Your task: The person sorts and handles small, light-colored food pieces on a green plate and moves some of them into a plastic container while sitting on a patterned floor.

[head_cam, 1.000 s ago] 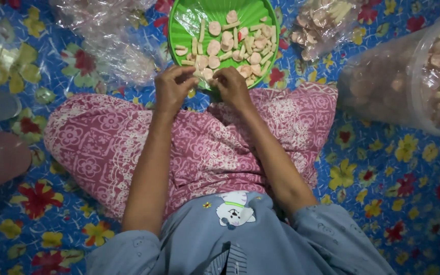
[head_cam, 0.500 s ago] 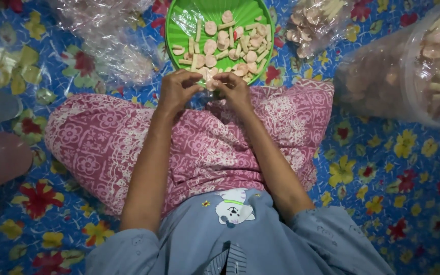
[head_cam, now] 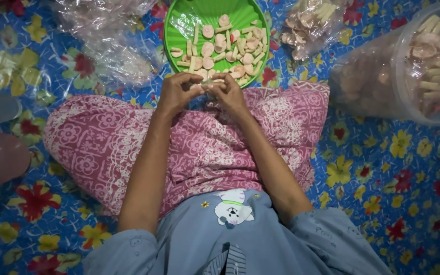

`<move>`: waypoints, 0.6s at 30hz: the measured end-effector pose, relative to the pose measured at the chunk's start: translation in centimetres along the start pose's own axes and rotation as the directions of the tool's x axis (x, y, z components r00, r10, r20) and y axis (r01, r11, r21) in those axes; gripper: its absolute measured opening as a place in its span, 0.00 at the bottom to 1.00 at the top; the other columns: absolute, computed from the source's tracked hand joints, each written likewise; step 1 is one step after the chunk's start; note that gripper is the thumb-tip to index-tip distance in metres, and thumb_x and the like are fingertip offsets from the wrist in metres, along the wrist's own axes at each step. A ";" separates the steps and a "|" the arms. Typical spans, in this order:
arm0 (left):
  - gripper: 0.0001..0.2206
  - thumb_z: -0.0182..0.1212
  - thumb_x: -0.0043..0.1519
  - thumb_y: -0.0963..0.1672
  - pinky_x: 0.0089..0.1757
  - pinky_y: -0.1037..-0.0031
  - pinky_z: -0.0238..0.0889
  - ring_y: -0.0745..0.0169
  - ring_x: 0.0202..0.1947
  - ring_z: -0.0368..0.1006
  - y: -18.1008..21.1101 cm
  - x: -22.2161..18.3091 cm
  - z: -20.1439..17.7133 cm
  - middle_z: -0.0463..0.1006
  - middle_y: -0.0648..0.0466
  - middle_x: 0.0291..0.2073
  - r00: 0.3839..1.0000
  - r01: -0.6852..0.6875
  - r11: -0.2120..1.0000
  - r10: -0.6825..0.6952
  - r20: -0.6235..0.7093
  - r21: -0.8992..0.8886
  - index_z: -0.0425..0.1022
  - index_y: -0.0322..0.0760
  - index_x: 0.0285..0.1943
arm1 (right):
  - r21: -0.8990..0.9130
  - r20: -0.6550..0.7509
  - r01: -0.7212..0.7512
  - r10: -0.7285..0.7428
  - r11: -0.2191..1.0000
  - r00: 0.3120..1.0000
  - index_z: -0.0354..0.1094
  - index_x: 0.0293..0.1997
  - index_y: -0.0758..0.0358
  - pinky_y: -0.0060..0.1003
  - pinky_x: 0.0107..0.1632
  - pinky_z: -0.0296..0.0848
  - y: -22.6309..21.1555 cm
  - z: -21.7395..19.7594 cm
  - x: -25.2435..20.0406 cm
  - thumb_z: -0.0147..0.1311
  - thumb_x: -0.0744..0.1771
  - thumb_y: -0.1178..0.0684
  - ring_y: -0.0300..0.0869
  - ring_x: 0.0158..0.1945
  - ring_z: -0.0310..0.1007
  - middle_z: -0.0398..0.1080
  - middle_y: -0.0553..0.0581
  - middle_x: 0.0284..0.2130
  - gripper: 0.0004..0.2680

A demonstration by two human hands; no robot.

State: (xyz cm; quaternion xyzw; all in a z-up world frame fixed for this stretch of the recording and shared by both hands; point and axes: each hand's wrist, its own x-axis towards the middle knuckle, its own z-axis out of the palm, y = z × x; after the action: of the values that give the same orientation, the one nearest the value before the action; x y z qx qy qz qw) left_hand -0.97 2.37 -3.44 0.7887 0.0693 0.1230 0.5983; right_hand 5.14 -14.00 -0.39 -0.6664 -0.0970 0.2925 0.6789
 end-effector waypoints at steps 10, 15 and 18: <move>0.13 0.67 0.49 0.40 0.43 0.70 0.68 0.54 0.41 0.73 -0.2 0.6 -0.4 0.76 0.51 0.34 0.972 0.187 0.982 -0.186 -0.145 -0.011 0.78 0.45 0.42 | -0.698 0.128 0.377 -0.413 0.609 0.902 0.69 0.42 0.55 0.40 0.40 0.71 3.2 -3.3 8.4 0.54 0.62 0.59 0.52 0.36 0.72 0.70 0.58 0.33 0.07; 0.14 0.67 0.46 0.38 0.32 0.81 0.67 0.69 0.27 0.70 2.9 1.6 -1.1 0.78 0.53 0.33 0.952 0.276 0.961 -0.271 -0.142 0.016 0.77 0.37 0.41 | -0.904 0.189 0.314 -0.388 0.290 0.902 0.71 0.41 0.55 0.29 0.34 0.75 2.5 -1.3 10.3 0.59 0.58 0.63 0.42 0.35 0.69 0.67 0.57 0.39 0.12; 0.13 0.66 0.47 0.38 0.34 0.80 0.69 0.68 0.29 0.72 2.9 2.0 -1.1 0.78 0.52 0.36 0.942 0.320 0.945 -0.309 -0.130 0.071 0.76 0.39 0.41 | -0.864 0.196 0.344 -0.384 0.368 0.902 0.71 0.31 0.54 0.30 0.31 0.71 2.1 -1.0 10.2 0.60 0.56 0.62 0.43 0.36 0.66 0.66 0.54 0.36 0.08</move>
State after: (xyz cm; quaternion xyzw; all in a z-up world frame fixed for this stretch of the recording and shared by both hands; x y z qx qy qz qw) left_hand 0.50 3.10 -0.14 0.7852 0.2349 0.0685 0.5688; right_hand 13.36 -9.67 -5.09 -0.8865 -0.3650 0.0291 0.2831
